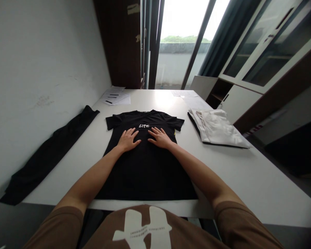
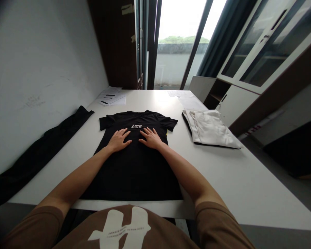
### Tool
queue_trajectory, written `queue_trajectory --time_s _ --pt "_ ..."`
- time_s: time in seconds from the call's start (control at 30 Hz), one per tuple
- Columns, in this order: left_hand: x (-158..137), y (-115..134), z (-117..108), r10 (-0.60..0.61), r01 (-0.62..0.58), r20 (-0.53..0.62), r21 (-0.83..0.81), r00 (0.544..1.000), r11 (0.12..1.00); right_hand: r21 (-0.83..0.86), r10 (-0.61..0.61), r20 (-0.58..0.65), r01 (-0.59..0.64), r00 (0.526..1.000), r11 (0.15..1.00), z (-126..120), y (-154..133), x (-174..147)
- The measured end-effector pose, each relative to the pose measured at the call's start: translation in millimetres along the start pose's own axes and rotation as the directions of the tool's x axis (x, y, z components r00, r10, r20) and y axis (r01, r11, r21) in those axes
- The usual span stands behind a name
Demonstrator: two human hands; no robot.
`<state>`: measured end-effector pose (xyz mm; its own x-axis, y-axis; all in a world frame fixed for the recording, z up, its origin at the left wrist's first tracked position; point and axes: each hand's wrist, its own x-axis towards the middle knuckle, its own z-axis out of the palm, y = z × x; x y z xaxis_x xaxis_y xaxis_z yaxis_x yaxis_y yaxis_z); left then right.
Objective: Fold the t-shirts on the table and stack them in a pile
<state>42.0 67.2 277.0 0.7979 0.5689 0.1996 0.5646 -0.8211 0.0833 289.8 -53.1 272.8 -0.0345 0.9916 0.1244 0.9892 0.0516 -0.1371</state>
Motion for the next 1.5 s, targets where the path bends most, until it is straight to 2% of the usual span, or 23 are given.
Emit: queue_trajectory --time_s 0.17,0.27,1.5 --pt "0 1 1 0.036 -0.031 0.130 -0.043 0.991 0.999 0.019 0.048 0.032 -0.049 0.998 0.999 4 5 2" --pt "0 0 2 0.034 -0.026 0.161 -0.051 0.986 0.998 0.021 0.053 0.032 -0.054 0.998 0.998 5 5 3" --pt "2 -4 7 0.036 -0.028 0.107 -0.070 0.994 0.997 0.046 0.105 -0.062 -0.103 0.992 0.994 9 7 4"
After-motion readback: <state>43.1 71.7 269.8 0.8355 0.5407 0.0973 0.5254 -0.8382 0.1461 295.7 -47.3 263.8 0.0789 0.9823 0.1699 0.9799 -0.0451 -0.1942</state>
